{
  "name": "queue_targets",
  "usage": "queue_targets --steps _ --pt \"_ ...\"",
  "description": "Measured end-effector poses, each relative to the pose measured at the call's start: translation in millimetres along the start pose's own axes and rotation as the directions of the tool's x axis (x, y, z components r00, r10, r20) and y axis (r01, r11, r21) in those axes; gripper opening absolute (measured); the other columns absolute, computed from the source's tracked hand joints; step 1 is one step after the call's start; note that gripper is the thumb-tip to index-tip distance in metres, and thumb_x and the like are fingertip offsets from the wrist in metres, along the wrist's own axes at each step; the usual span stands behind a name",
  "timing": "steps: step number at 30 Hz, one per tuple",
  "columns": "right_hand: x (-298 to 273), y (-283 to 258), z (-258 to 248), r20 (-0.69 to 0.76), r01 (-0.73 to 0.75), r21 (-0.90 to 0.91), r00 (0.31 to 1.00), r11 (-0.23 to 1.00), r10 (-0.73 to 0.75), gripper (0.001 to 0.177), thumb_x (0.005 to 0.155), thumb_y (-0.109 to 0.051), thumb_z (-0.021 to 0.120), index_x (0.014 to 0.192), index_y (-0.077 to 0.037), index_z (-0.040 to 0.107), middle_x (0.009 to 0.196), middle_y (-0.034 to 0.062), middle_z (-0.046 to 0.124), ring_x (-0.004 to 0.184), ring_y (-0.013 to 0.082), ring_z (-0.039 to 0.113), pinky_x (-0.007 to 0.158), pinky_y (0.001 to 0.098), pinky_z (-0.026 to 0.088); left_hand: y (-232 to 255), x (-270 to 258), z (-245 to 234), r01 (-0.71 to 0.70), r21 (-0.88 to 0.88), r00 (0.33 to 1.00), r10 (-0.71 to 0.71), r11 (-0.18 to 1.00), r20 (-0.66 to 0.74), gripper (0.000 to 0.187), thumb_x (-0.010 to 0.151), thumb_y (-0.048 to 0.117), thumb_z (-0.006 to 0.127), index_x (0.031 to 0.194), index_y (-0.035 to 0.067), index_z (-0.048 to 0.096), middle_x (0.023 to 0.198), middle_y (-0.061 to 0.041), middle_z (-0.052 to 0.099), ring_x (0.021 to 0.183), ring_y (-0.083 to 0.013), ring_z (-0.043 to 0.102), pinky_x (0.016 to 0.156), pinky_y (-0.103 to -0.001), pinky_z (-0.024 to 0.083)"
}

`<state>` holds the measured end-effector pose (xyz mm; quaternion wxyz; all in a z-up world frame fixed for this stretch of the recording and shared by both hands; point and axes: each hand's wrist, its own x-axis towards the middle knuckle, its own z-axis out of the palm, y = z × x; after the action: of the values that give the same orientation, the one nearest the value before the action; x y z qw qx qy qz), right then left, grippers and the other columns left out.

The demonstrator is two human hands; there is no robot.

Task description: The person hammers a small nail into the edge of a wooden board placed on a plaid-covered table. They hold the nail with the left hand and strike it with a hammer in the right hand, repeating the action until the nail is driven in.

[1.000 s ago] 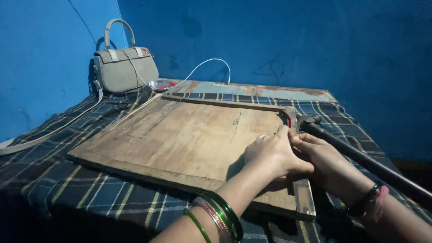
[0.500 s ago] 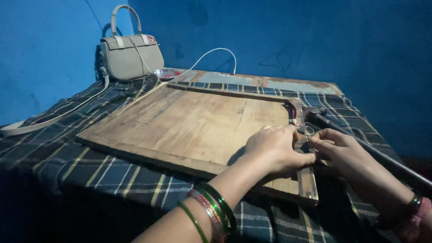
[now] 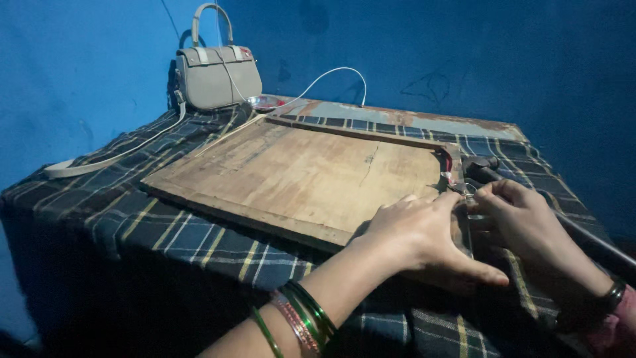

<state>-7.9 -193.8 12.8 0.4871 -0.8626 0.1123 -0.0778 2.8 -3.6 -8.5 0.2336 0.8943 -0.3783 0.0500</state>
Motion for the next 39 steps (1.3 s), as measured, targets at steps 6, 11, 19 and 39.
queue_targets --steps 6,11,19,39 --pt "-21.8 -12.1 2.2 0.025 -0.079 0.312 0.997 0.947 0.075 0.039 0.105 -0.026 0.046 0.131 0.003 0.054 0.122 0.0241 0.068 0.108 0.0331 0.071 0.095 0.0469 0.059 5.3 -3.6 -2.6 -0.082 0.068 0.989 0.073 0.994 0.13 0.152 0.033 0.097 0.064 0.159 0.015 0.043 0.133 -0.022 0.065 0.126 -0.04 0.063 0.094 -0.054 0.056" --pt "-31.0 -25.9 3.3 -0.042 -0.094 0.251 0.993 0.963 0.108 0.038 0.107 -0.026 0.047 0.132 0.002 0.053 0.123 0.0246 0.065 0.111 0.0336 0.07 0.097 0.0477 0.058 8.7 -4.5 -16.8 -0.09 0.056 0.99 0.083 0.994 0.115 0.135 0.032 0.09 0.067 0.148 0.02 0.056 0.121 -0.014 0.074 0.114 -0.0319 0.071 0.088 -0.047 0.06" --pt "8.4 -21.1 1.3 -0.041 0.059 0.324 0.998 0.944 -0.048 0.032 0.105 -0.022 0.051 0.125 0.002 0.056 0.114 0.018 0.068 0.105 0.0271 0.07 0.091 0.0396 0.058 12.4 2.2 -32.9 -0.017 0.091 0.998 0.023 0.996 -0.066 0.115 0.037 0.088 0.067 0.133 0.023 0.07 0.109 -0.008 0.08 0.104 -0.0261 0.076 0.083 -0.043 0.063" --pt "-5.6 -6.9 1.2 -0.08 0.161 -0.013 0.984 0.987 -0.162 0.03 0.101 -0.028 0.057 0.115 -0.004 0.066 0.108 0.0087 0.073 0.099 0.015 0.068 0.082 0.0331 0.054 -22.2 0.9 -24.5 0.017 0.04 1.0 -0.016 0.999 -0.021 0.085 0.054 0.077 0.073 0.121 0.025 0.074 0.105 -0.008 0.081 0.101 -0.0241 0.076 0.087 -0.038 0.06"
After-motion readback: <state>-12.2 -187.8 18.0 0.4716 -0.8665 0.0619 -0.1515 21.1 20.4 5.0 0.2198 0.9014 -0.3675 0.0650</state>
